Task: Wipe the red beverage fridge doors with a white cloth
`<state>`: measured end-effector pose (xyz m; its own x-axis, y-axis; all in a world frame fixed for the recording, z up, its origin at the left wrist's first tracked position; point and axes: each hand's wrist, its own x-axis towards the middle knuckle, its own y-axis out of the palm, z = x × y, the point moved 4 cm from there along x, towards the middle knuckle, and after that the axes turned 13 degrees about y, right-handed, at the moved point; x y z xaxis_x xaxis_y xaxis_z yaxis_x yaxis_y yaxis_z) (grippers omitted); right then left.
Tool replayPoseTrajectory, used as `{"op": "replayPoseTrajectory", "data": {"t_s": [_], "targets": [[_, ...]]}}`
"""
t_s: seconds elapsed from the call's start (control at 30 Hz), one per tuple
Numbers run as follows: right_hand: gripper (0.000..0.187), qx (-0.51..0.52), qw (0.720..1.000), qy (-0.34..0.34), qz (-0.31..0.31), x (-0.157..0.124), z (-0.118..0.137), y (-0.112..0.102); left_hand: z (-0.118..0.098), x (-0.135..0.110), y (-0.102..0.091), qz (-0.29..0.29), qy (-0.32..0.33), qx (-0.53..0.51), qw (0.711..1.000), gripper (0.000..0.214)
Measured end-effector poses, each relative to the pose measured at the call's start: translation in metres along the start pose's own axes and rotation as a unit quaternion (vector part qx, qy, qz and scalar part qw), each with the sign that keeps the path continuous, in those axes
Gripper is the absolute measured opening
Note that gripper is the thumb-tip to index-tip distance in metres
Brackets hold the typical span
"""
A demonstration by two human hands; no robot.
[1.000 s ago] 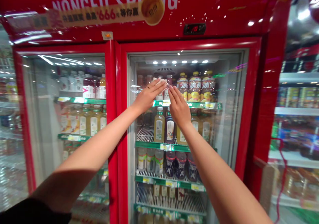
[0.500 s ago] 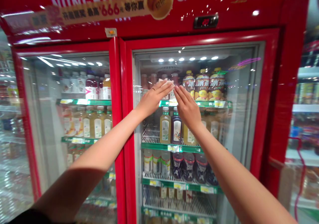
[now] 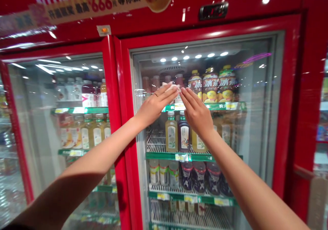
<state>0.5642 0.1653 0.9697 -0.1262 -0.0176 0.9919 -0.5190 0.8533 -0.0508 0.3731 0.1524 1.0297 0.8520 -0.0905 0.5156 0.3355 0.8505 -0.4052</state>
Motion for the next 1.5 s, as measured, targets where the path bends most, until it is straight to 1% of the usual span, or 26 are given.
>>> {"op": "replayPoseTrajectory", "data": {"t_s": [0.07, 0.13, 0.23, 0.33, 0.4, 0.47, 0.53, 0.63, 0.7, 0.77, 0.83, 0.9, 0.97, 1.07, 1.13, 1.2, 1.27, 1.33, 1.4, 1.5], "targets": [[0.087, -0.003, 1.000, 0.013, 0.010, 0.000, -0.002, 0.000, 0.006, 0.010, -0.002, 0.020, 0.030, -0.006, 0.999, 0.078], [0.086, -0.002, 1.000, 0.016, 0.014, 0.000, -0.002, -0.001, 0.017, 0.013, -0.010, 0.020, 0.027, -0.005, 0.999, 0.075], [0.086, -0.001, 1.000, 0.000, 0.004, 0.000, 0.001, -0.004, 0.028, 0.001, -0.024, -0.004, -0.003, 0.001, 1.000, 0.076], [0.087, -0.006, 1.000, -0.005, 0.002, 0.001, 0.004, -0.005, 0.022, -0.017, -0.026, -0.021, -0.013, -0.001, 1.000, 0.075], [0.087, -0.011, 1.000, 0.002, 0.009, 0.001, 0.004, -0.004, 0.016, -0.019, -0.022, -0.020, -0.006, -0.009, 1.000, 0.073], [0.086, -0.014, 1.000, 0.009, 0.010, 0.001, 0.003, -0.004, 0.014, -0.011, -0.018, -0.012, 0.005, -0.011, 1.000, 0.069], [0.085, -0.014, 1.000, 0.015, 0.010, 0.001, 0.001, -0.004, 0.020, 0.001, -0.018, -0.005, 0.013, -0.008, 1.000, 0.067], [0.085, -0.008, 1.000, 0.024, 0.000, 0.002, 0.003, -0.002, 0.036, 0.011, -0.025, -0.017, -0.009, 0.004, 1.000, 0.076], [0.088, -0.002, 1.000, 0.022, -0.021, 0.003, 0.012, 0.002, 0.042, 0.007, -0.030, -0.034, -0.035, 0.014, 0.999, 0.081], [0.092, 0.009, 0.999, 0.008, -0.036, 0.004, 0.026, 0.008, 0.038, -0.004, -0.030, -0.049, -0.060, 0.020, 0.997, 0.082], [0.093, 0.024, 0.999, -0.005, -0.028, 0.006, 0.042, 0.017, 0.029, -0.015, -0.025, -0.055, -0.079, 0.021, 0.995, 0.081], [0.095, 0.036, 0.999, 0.004, -0.008, 0.007, 0.055, 0.027, 0.022, -0.020, -0.021, -0.050, -0.083, 0.019, 0.995, 0.078], [0.097, 0.034, 0.999, 0.016, 0.007, 0.006, 0.063, 0.033, 0.021, -0.019, -0.021, -0.037, -0.071, 0.020, 0.997, 0.076], [0.097, 0.016, 1.000, 0.021, 0.011, 0.005, 0.066, 0.036, 0.031, -0.017, -0.028, -0.030, -0.061, 0.028, 0.997, 0.074], [0.095, 0.005, 1.000, 0.019, 0.011, 0.005, 0.065, 0.036, 0.036, -0.021, -0.034, -0.043, -0.075, 0.034, 0.996, 0.076], [0.092, -0.002, 1.000, 0.022, 0.013, 0.005, 0.065, 0.036, 0.033, -0.030, -0.034, -0.058, -0.096, 0.038, 0.993, 0.081], [0.088, -0.008, 0.999, 0.031, 0.022, 0.006, 0.065, 0.037, 0.023, -0.040, -0.030, -0.064, -0.111, 0.044, 0.991, 0.084], [0.085, -0.014, 0.999, 0.033, 0.035, 0.007, 0.067, 0.039, 0.012, -0.044, -0.025, -0.060, -0.113, 0.056, 0.990, 0.084], [0.082, -0.019, 0.999, 0.025, 0.043, 0.006, 0.070, 0.040, 0.008, -0.040, -0.023, -0.046, -0.099, 0.068, 0.992, 0.079], [0.081, -0.026, 0.999, 0.015, 0.036, 0.005, 0.071, 0.040, 0.018, -0.029, -0.029, -0.022, -0.067, 0.075, 0.995, 0.071]]}}
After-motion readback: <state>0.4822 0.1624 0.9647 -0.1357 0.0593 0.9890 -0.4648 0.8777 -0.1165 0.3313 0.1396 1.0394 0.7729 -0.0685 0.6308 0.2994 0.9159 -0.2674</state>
